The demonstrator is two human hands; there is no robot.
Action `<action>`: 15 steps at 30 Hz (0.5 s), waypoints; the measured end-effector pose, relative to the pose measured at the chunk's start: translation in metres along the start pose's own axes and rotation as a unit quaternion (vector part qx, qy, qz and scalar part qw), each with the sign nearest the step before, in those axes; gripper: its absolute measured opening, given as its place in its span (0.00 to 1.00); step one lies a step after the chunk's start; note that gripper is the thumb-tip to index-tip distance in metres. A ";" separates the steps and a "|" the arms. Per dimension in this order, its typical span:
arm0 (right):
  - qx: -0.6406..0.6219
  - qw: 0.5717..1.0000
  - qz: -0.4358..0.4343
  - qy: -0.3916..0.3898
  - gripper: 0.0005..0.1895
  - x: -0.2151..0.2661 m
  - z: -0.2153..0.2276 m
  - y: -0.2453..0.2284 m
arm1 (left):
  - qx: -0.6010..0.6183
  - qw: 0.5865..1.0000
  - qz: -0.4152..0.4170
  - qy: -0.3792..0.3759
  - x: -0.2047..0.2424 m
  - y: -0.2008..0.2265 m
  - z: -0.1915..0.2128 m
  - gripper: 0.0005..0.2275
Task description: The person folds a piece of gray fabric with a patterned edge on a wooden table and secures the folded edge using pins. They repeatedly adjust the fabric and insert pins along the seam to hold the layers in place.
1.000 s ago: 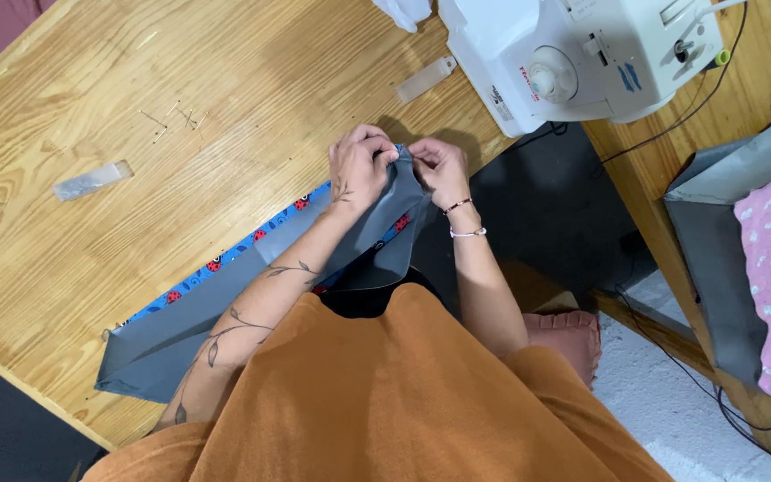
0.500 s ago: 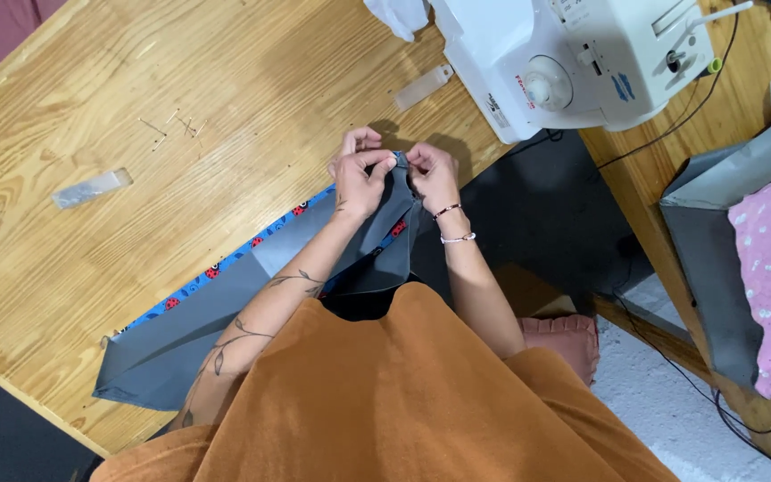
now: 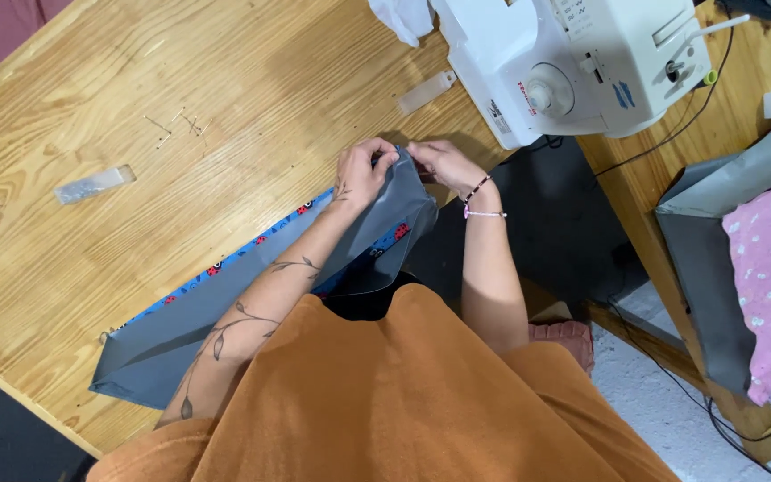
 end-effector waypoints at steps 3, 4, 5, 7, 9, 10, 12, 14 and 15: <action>0.029 0.997 0.036 -0.055 0.11 -0.025 0.004 0.020 | 0.015 1.000 0.007 -0.013 0.005 0.001 0.004 0.05; 0.033 0.997 0.036 -0.058 0.11 -0.034 0.005 0.027 | 0.016 1.000 0.009 -0.009 0.010 0.004 0.012 0.05; 0.059 0.996 0.056 -0.039 0.10 -0.043 0.008 0.031 | 0.045 0.998 0.022 -0.034 0.015 0.005 0.015 0.13; 0.091 0.993 0.075 -0.026 0.12 -0.068 0.013 0.056 | 0.077 0.995 0.038 -0.053 0.027 -0.005 0.033 0.21; 0.124 0.989 0.060 0.046 0.22 -0.105 0.028 0.096 | -0.022 0.985 0.064 -0.158 0.045 -0.036 0.044 0.22; 0.132 0.989 0.063 0.036 0.22 -0.102 0.023 0.088 | -0.019 0.987 0.069 -0.147 0.059 -0.039 0.071 0.22; 0.212 0.968 0.030 0.129 0.24 -0.095 0.030 0.076 | -0.089 0.971 0.114 -0.192 0.097 -0.055 0.117 0.20; 0.250 0.960 0.043 0.121 0.23 -0.114 0.027 0.079 | -0.131 0.958 0.167 -0.194 0.133 -0.103 0.167 0.20; 0.279 0.951 0.053 0.126 0.22 -0.124 0.025 0.079 | -0.176 0.938 0.212 -0.208 0.157 -0.131 0.192 0.20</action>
Point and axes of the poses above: each hand's wrist, its own x-axis away from the middle knuckle, its own z-axis out of the back of the hand, y = z × x, the point moved 9 cm from there along -x, towards the middle knuckle, and after that the axes turned 3 degrees about y, right-handed, at the moved point
